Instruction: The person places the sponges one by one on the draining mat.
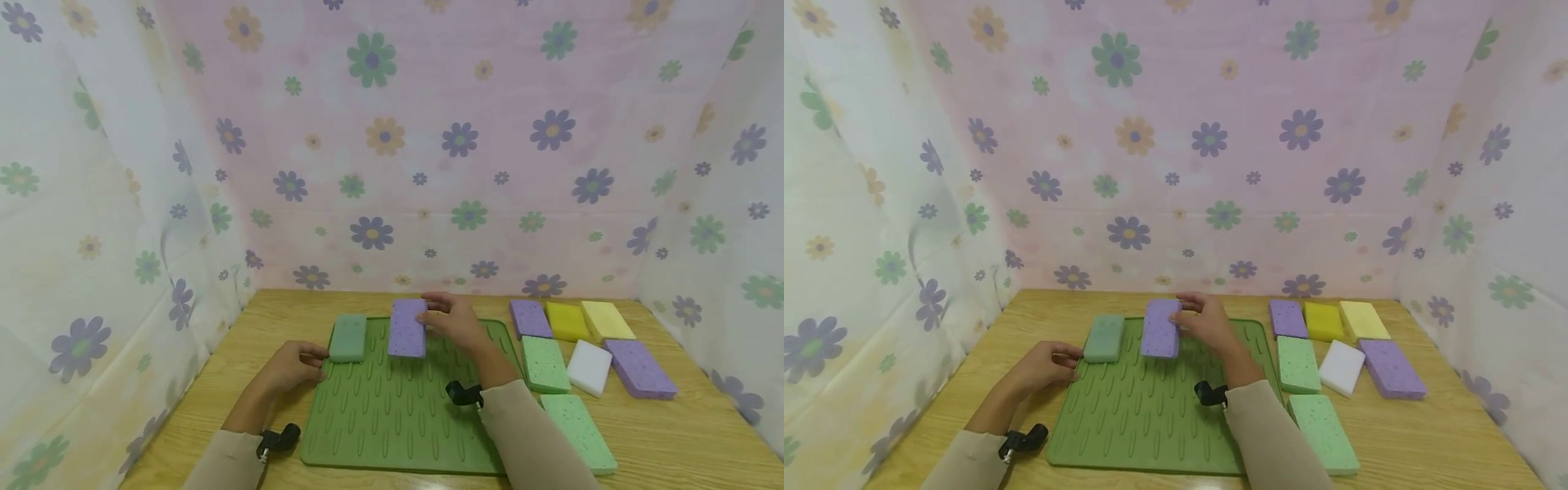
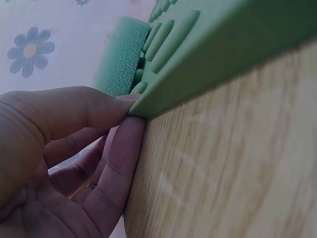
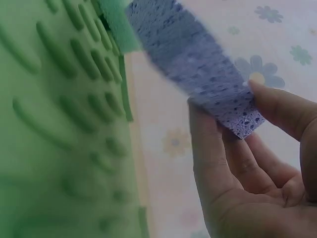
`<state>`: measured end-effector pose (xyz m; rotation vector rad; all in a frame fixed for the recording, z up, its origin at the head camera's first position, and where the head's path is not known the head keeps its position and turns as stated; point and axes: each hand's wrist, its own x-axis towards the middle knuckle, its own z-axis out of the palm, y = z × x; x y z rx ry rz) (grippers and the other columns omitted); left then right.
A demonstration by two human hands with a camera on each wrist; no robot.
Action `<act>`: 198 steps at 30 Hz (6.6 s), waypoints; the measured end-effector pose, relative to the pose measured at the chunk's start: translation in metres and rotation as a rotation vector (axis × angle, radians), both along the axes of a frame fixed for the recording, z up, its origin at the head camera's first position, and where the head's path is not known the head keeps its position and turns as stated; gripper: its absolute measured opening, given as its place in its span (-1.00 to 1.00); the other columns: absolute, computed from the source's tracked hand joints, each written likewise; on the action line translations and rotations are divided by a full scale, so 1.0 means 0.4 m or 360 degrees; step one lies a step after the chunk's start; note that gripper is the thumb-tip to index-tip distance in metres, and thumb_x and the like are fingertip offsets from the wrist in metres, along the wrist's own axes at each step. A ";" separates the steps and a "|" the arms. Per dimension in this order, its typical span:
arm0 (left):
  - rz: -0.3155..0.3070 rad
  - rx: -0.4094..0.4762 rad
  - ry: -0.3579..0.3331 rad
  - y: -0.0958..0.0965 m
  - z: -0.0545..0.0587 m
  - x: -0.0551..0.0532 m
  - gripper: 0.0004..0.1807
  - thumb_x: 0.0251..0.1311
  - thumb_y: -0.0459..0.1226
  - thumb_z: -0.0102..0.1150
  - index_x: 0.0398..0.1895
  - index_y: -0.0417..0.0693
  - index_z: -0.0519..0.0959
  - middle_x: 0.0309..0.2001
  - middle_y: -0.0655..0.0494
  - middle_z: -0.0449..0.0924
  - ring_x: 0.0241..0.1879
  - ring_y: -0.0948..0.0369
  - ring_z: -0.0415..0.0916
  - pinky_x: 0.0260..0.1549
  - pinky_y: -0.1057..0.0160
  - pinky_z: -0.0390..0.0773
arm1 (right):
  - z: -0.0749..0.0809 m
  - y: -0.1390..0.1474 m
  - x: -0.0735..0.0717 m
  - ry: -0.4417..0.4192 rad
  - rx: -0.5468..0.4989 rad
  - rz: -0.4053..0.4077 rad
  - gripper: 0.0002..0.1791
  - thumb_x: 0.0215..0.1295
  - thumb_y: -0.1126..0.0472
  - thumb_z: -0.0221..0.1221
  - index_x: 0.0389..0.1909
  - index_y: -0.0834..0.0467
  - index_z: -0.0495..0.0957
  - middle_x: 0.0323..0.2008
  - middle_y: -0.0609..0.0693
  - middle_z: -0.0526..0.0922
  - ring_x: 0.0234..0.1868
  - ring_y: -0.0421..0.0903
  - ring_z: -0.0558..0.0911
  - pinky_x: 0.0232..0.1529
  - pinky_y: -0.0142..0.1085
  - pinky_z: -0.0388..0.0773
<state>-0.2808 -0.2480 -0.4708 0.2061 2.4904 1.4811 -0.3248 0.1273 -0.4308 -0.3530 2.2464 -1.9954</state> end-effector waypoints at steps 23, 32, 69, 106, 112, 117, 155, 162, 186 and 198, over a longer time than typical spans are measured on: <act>0.0023 -0.0013 -0.0004 0.008 0.011 0.008 -0.51 0.18 -0.43 0.40 0.22 -0.25 0.62 0.03 -0.16 0.62 -0.07 0.10 0.60 -0.19 0.12 0.76 | -0.090 -0.139 -0.007 -0.0305 -0.0246 -0.0356 -0.52 0.39 0.27 0.33 0.29 0.30 0.56 0.26 0.30 0.56 0.22 0.17 0.66 0.12 -0.10 0.71; -0.0002 -0.0008 -0.0002 0.012 0.025 0.018 -0.50 0.19 -0.44 0.40 0.23 -0.30 0.60 0.03 -0.20 0.61 -0.10 0.09 0.60 -0.21 0.10 0.76 | -0.104 -0.145 -0.004 -0.0274 -0.0215 -0.0266 -0.40 0.38 0.31 0.32 0.42 0.28 0.45 0.31 0.30 0.51 0.26 0.15 0.61 0.18 -0.11 0.68; 0.0001 0.0010 -0.0021 -0.001 0.006 0.004 -0.51 0.18 -0.42 0.42 0.21 -0.25 0.63 0.02 -0.16 0.62 -0.09 0.09 0.62 -0.19 0.12 0.77 | -0.109 -0.147 0.019 -0.0102 0.0179 -0.0285 -0.43 0.23 0.26 0.46 0.28 0.15 0.59 0.24 0.22 0.56 0.22 0.14 0.62 -0.02 -0.15 0.74; 0.0008 -0.0005 -0.0014 0.002 0.007 0.009 -0.53 0.20 -0.41 0.40 0.21 -0.23 0.63 0.05 -0.15 0.63 -0.05 0.09 0.62 -0.18 0.14 0.77 | 0.026 -0.042 0.151 0.0259 0.0691 0.0048 -0.23 0.17 0.10 0.53 0.41 -0.04 0.46 0.31 0.05 0.53 0.34 0.17 0.50 0.13 0.04 0.65; 0.0030 -0.0033 -0.0001 0.004 0.006 0.009 -0.54 0.21 -0.41 0.39 0.21 -0.21 0.64 0.06 -0.13 0.63 -0.04 0.10 0.61 -0.17 0.14 0.76 | 0.037 0.018 0.181 0.0325 0.0732 0.0105 -0.26 0.17 0.04 0.52 0.38 -0.06 0.49 0.35 0.05 0.48 0.37 0.21 0.47 0.17 0.05 0.64; 0.0031 -0.0029 0.0001 0.006 0.008 0.007 -0.53 0.19 -0.42 0.40 0.21 -0.22 0.64 0.05 -0.14 0.63 -0.04 0.09 0.61 -0.18 0.14 0.76 | 0.058 0.059 0.201 0.0417 0.0829 0.0141 -0.30 0.18 0.02 0.51 0.35 -0.06 0.52 0.34 0.08 0.48 0.34 0.21 0.48 0.14 0.08 0.66; -0.0002 0.0000 -0.0006 0.005 0.004 -0.001 -0.52 0.21 -0.40 0.40 0.23 -0.24 0.62 0.06 -0.16 0.62 -0.05 0.11 0.62 -0.18 0.13 0.77 | 0.006 0.537 0.282 0.0658 0.1084 0.0315 -0.17 0.00 0.08 0.61 0.34 -0.10 0.50 0.34 0.00 0.36 0.20 -0.26 0.50 -0.02 -0.19 0.60; 0.0018 0.0003 -0.0021 0.002 0.003 -0.001 -0.51 0.20 -0.40 0.40 0.23 -0.25 0.62 0.07 -0.16 0.63 -0.05 0.11 0.63 -0.17 0.13 0.77 | -0.013 0.581 0.293 0.0516 0.1038 0.0427 -0.22 0.03 0.14 0.58 0.32 -0.06 0.49 0.27 -0.02 0.41 0.17 -0.28 0.54 -0.03 -0.25 0.60; 0.0020 0.0000 -0.0003 -0.005 0.002 -0.005 -0.51 0.17 -0.39 0.43 0.21 -0.22 0.64 0.05 -0.15 0.63 -0.05 0.10 0.61 -0.19 0.14 0.76 | -0.036 0.603 0.287 0.0328 0.0960 0.0657 -0.29 0.08 0.00 0.54 0.26 0.12 0.57 0.13 0.20 0.27 -0.12 -0.16 0.32 -0.35 -0.31 0.36; 0.0037 -0.0037 0.0002 0.000 0.009 -0.006 -0.53 0.17 -0.42 0.40 0.19 -0.22 0.65 0.03 -0.16 0.63 -0.03 0.06 0.60 -0.19 0.16 0.76 | -0.023 0.581 0.285 0.0357 0.1048 0.0661 -0.28 0.09 -0.08 0.52 0.22 0.16 0.56 -0.06 0.14 0.30 -0.34 -0.14 0.31 -0.48 -0.30 0.31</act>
